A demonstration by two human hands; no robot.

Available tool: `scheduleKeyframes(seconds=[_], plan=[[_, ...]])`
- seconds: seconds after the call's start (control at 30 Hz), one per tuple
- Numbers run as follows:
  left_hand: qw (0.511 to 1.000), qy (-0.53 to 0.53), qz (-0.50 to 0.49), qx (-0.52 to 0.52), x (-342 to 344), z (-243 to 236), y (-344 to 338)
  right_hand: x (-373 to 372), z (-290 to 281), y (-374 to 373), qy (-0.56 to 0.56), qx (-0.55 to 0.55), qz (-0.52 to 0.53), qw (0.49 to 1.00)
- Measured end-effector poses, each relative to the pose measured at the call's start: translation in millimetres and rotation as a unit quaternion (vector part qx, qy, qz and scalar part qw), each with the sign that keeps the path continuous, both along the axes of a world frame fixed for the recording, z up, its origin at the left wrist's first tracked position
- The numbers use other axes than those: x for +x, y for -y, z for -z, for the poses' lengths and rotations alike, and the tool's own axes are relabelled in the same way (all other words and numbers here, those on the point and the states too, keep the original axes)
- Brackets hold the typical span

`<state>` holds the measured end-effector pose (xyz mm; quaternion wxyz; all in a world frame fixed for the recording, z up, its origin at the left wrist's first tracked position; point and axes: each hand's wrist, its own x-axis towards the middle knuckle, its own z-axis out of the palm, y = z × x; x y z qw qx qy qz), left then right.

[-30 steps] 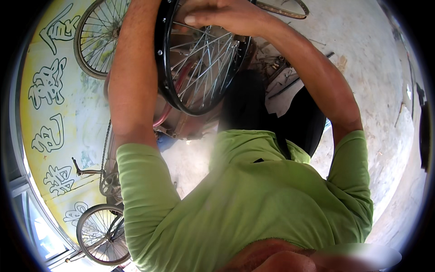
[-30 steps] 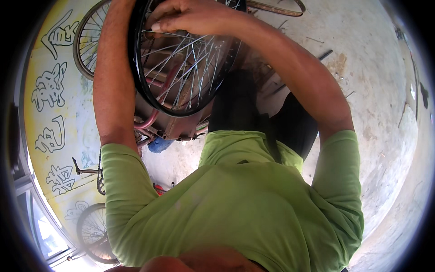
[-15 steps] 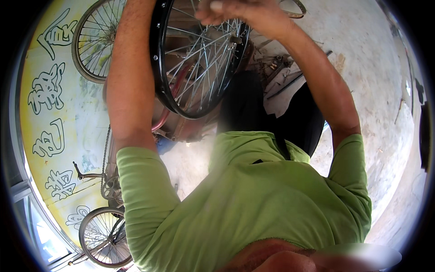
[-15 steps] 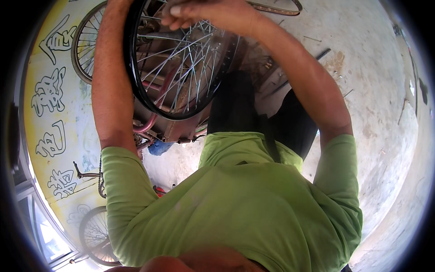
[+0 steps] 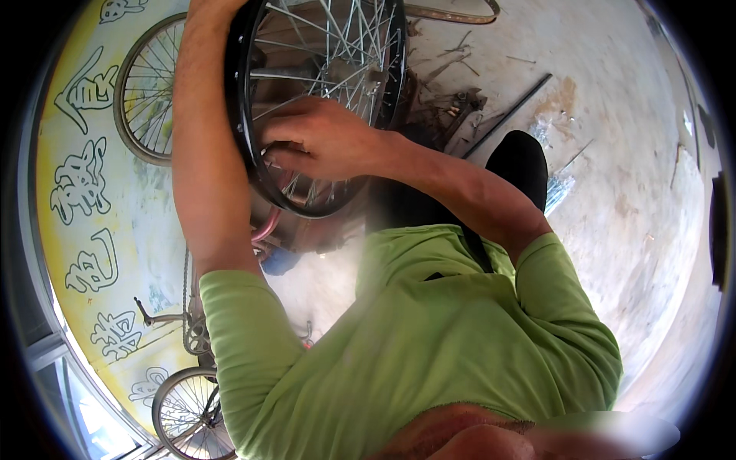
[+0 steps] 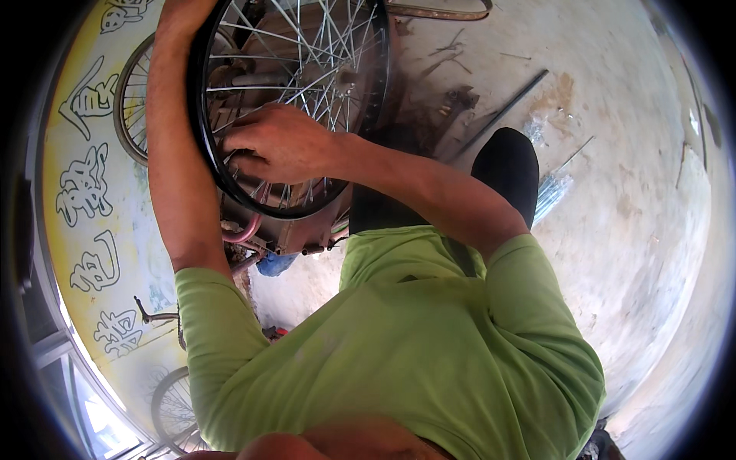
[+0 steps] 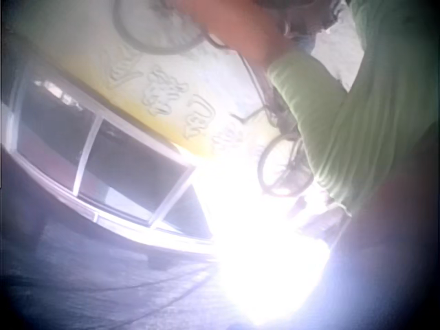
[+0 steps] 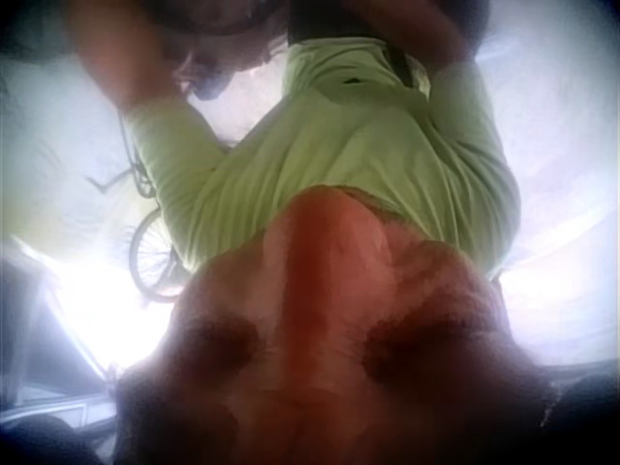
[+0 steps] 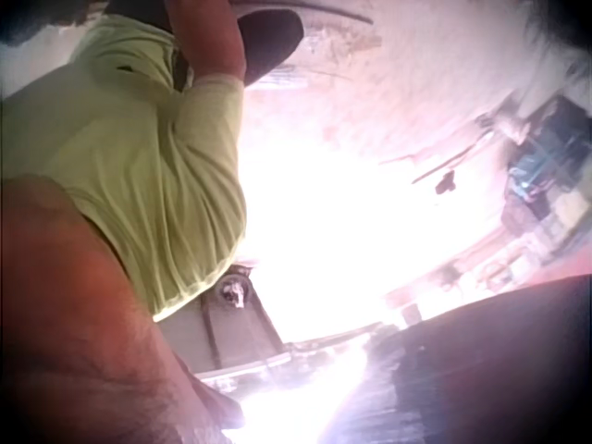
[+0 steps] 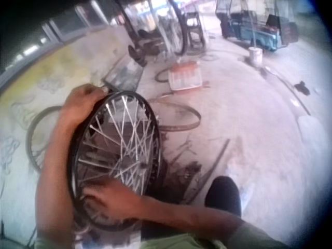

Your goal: The person works on a bicycle wheel, adjusting the spokes and rim by hand. They rotate the wheel and tighten or loosen the spoke nipples to true the wheel.

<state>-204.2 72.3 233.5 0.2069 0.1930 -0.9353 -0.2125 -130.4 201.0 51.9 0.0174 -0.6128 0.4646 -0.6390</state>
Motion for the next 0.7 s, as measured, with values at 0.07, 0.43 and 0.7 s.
scheduleKeyframes(seconds=[0.07, 0.43, 0.7], plan=[[1.000, -0.004, 0.023, -0.002, -3, 4, -4, -3, 2, -1, 0.023, 0.000, -0.002, 1.000], [1.000, 0.001, 0.022, 0.018, -8, 7, 16, 1, 5, 1, 0.046, -0.026, -0.017, 0.998], [1.000, -0.011, 0.005, 0.016, -5, 5, -1, -1, 6, 2, 0.029, -0.026, -0.010, 0.999]])
